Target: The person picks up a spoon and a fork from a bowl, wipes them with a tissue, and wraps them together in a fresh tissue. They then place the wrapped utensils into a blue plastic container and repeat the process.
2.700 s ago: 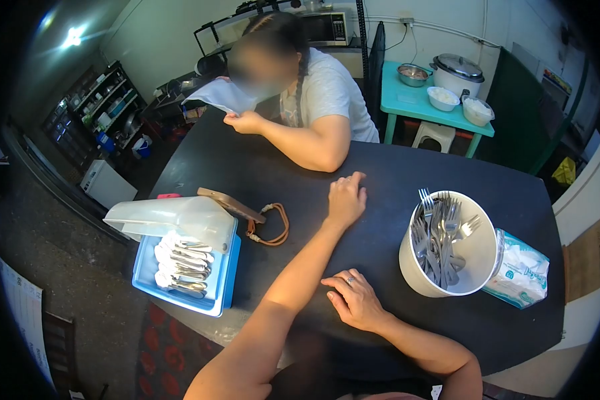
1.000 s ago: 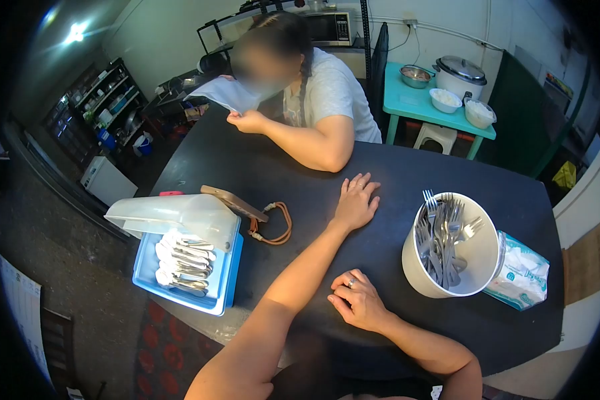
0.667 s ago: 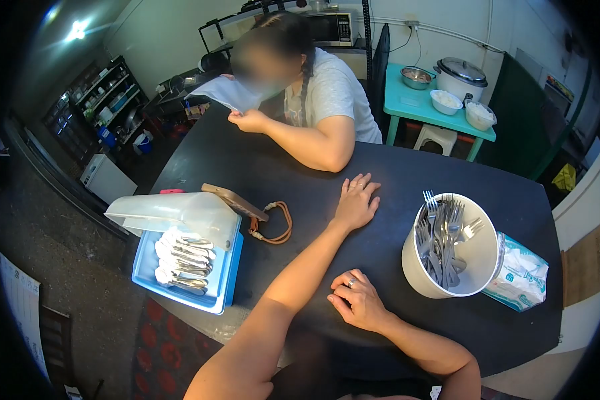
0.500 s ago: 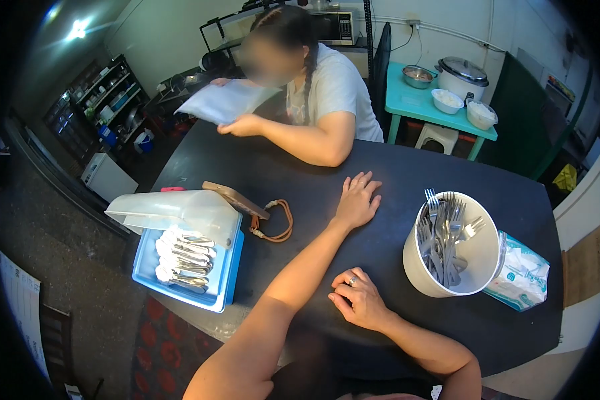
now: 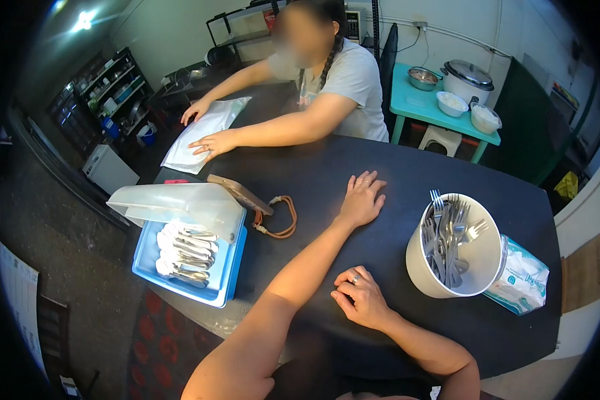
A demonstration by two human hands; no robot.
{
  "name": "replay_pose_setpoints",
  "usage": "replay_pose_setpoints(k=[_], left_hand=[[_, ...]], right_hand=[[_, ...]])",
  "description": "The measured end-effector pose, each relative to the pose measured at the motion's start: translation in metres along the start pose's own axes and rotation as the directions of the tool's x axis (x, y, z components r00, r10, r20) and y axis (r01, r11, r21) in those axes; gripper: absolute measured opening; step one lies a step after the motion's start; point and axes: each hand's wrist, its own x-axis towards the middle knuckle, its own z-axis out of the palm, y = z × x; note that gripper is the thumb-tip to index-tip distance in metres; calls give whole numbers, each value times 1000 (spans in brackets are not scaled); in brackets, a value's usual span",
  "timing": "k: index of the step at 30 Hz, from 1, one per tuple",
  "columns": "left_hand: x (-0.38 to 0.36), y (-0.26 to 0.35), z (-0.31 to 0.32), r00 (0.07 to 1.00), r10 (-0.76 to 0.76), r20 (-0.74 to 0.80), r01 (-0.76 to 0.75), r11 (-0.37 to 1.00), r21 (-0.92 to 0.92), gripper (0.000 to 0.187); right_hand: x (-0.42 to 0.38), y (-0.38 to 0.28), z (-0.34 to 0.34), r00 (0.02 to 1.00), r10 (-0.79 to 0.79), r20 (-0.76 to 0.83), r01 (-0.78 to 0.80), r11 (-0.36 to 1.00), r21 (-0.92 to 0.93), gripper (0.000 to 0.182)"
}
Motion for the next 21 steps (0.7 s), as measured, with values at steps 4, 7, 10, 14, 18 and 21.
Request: replay_pose_setpoints(k=[4, 7, 10, 14, 18, 21], left_hand=[[0, 0, 1, 1000, 3, -6, -3, 1000, -6, 38], [-1, -1, 0, 1000, 7, -11, -8, 1000, -7, 38], [-1, -4, 4, 1000, 11, -28, -11, 1000, -14, 37], [0, -5, 5, 1000, 11, -25, -11, 1000, -18, 37], [16, -8, -6, 976, 103, -191, -136, 977, -166, 17], [11, 10, -27, 893, -11, -450, -134, 948, -290, 17]], right_hand=[[-1, 0, 0, 1000, 0, 0, 0, 1000, 3, 10], [-1, 0, 1, 1000, 9, 10, -9, 1000, -1, 10], [0, 0, 1, 1000, -13, 11, 13, 1000, -6, 11], [-1, 1, 2, 1000, 7, 17, -7, 1000, -11, 11], [-5, -3, 3, 998, -50, 30, 51, 996, -67, 11], [-21, -11, 12, 967, -241, 84, 251, 956, -154, 28]])
